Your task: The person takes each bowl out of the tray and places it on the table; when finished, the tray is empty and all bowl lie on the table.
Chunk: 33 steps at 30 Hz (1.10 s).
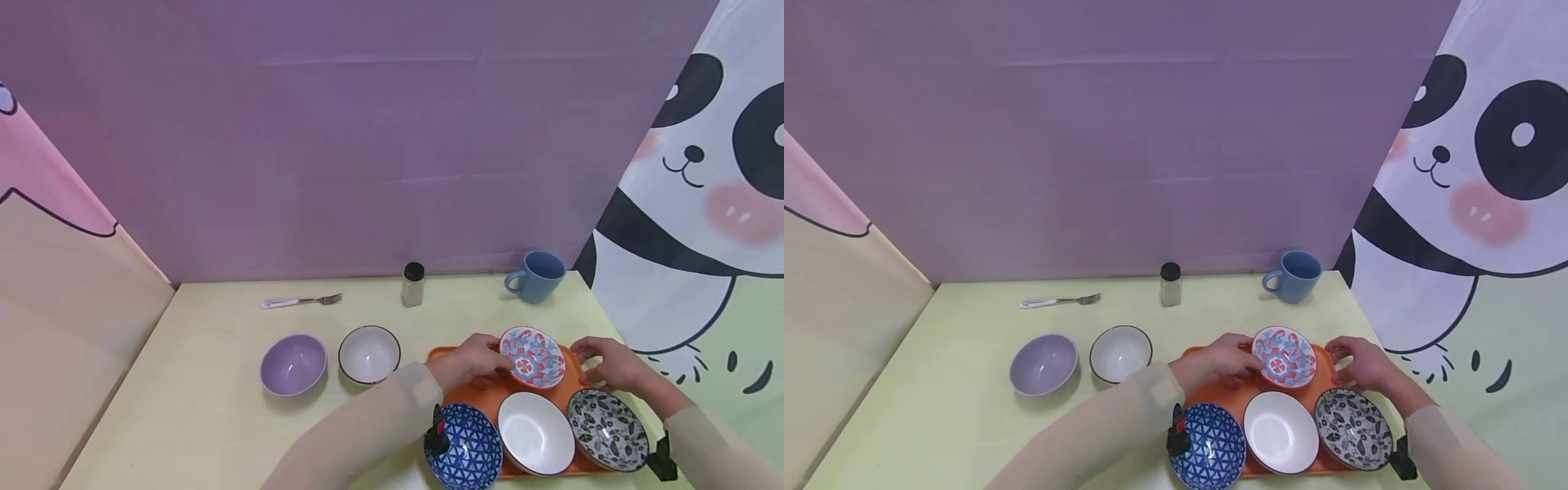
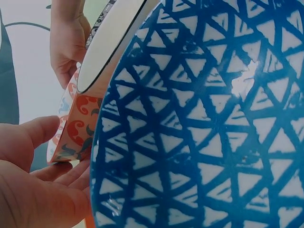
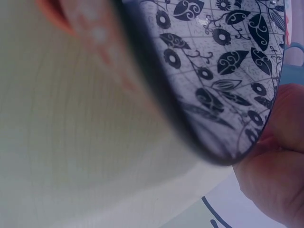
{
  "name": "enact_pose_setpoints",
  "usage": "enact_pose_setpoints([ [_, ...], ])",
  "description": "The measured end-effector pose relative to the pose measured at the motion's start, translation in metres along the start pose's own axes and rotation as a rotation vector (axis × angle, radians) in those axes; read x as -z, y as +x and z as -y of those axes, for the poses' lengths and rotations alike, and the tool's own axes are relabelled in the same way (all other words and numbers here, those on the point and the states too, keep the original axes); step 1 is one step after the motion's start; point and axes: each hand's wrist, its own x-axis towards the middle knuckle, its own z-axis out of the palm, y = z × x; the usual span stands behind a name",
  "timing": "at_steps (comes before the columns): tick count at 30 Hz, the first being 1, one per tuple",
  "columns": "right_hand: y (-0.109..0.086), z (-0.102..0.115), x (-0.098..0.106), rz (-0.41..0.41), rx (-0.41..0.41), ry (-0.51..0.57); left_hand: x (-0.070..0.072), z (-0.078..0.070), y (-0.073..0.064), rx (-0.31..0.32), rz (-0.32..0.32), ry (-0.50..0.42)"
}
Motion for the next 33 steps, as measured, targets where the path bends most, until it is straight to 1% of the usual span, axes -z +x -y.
enact_pose_setpoints([
  [4, -0.001, 0.001, -0.001, -0.004, -0.004, -0.001, -0.006, 0.001, 0.003, 0.002, -0.041, -0.002],
  [9, -0.002, 0.000, -0.003, -0.011, -0.005, -0.015, -0.013, 0.001, 0.008, 0.023, -0.090, -0.023],
  [14, -0.002, -0.001, -0.003, -0.015, -0.010, -0.022, -0.017, 0.001, 0.010, 0.043, -0.132, -0.040],
  [19, 0.000, -0.001, -0.003, -0.017, -0.014, -0.026, -0.018, 0.001, 0.010, 0.027, -0.160, -0.035],
  [23, 0.000, 0.001, -0.004, -0.016, -0.012, -0.020, -0.018, -0.001, 0.007, 0.019, -0.158, -0.083],
  [28, -0.001, 0.002, -0.004, -0.022, -0.009, -0.023, -0.017, -0.004, 0.001, 0.009, -0.133, -0.162],
  [33, -0.002, 0.002, -0.003, -0.025, -0.007, -0.027, -0.017, -0.007, -0.004, 0.007, -0.119, -0.195],
])
